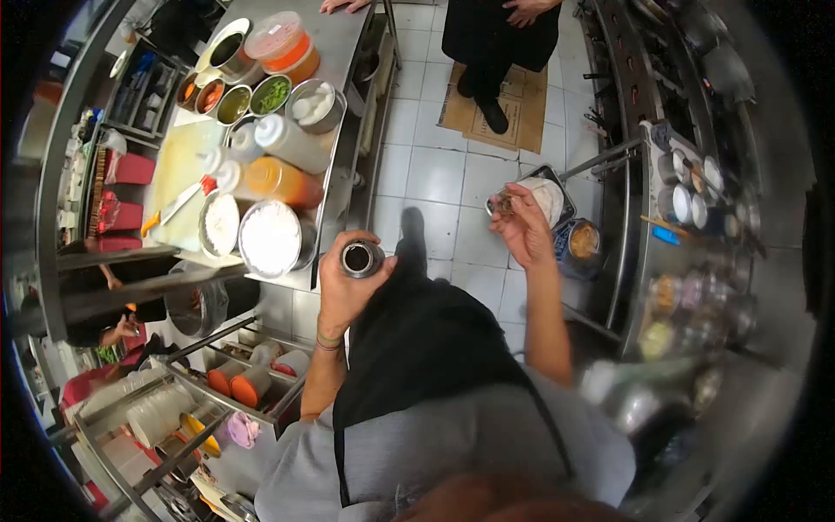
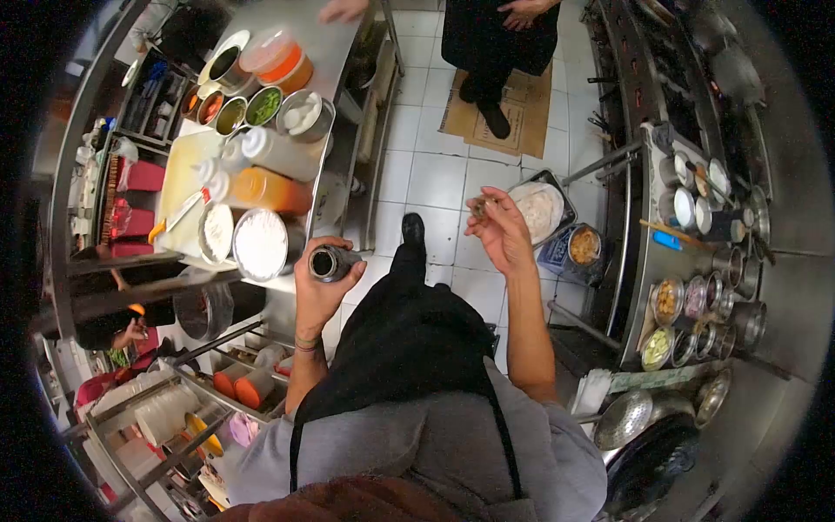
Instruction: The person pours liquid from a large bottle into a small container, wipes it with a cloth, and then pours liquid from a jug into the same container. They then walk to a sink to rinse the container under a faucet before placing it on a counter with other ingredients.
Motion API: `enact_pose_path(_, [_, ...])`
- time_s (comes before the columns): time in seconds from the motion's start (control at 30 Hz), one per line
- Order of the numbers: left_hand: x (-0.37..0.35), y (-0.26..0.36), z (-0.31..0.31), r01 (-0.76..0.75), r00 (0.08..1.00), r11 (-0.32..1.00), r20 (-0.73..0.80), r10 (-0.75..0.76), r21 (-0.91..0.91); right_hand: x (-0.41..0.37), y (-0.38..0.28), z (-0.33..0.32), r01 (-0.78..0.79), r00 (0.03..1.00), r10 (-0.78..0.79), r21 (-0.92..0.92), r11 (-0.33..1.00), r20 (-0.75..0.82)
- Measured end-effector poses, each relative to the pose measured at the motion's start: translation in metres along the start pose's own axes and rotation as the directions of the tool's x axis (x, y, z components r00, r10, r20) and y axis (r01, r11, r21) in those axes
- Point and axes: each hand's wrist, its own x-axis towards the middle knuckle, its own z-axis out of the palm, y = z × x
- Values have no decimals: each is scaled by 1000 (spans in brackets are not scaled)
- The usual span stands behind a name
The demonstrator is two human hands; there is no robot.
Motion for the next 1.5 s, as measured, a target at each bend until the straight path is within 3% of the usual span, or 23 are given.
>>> enact_pose_path(0.17, [92, -31, 4, -58, 997, 998, -48, 58, -13, 109, -3, 22, -111, 992, 109, 46, 993, 56])
enact_pose_path(0.33, [176, -37, 1, 20, 989, 997, -147, -31, -72, 211, -27, 49, -214, 975, 215, -23, 976, 48])
enact_pose_path(0.6, [294, -46, 4, 12, 986, 998, -167, -21, -58, 373, -69, 66, -233, 968, 240, -87, 969, 73])
enact_pose_path(0.83, [416, -42, 31, 188, 944, 977, -258, -208, -98, 521, -137, 76, -235, 944, 271, -194, 953, 187])
enact_pose_path(1.03, [542, -22, 62, 348, 835, 918, -382, -396, -191, 641, -218, 87, -228, 872, 352, -355, 907, 339])
enact_pose_path(1.1, [587, -13, 71, 294, 832, 938, -435, -345, -181, 674, -249, 93, -212, 859, 376, -427, 879, 347])
enact_pose_path(1.23, [660, -5, 87, 290, 852, 941, -399, -338, -176, 735, -305, 96, -68, 880, 268, -453, 889, 392])
enact_pose_path(1.27, [678, -3, 90, 295, 861, 942, -384, -334, -157, 750, -314, 92, 21, 904, 181, -463, 886, 388])
enact_pose_path(1.4, [739, -2, 102, 304, 881, 943, -337, -333, -136, 810, -348, 74, 72, 976, 3, -336, 939, 217])
enact_pose_path(1.5, [784, -4, 108, 357, 883, 926, -279, -378, -127, 856, -369, 62, 146, 969, -94, -227, 963, 227])
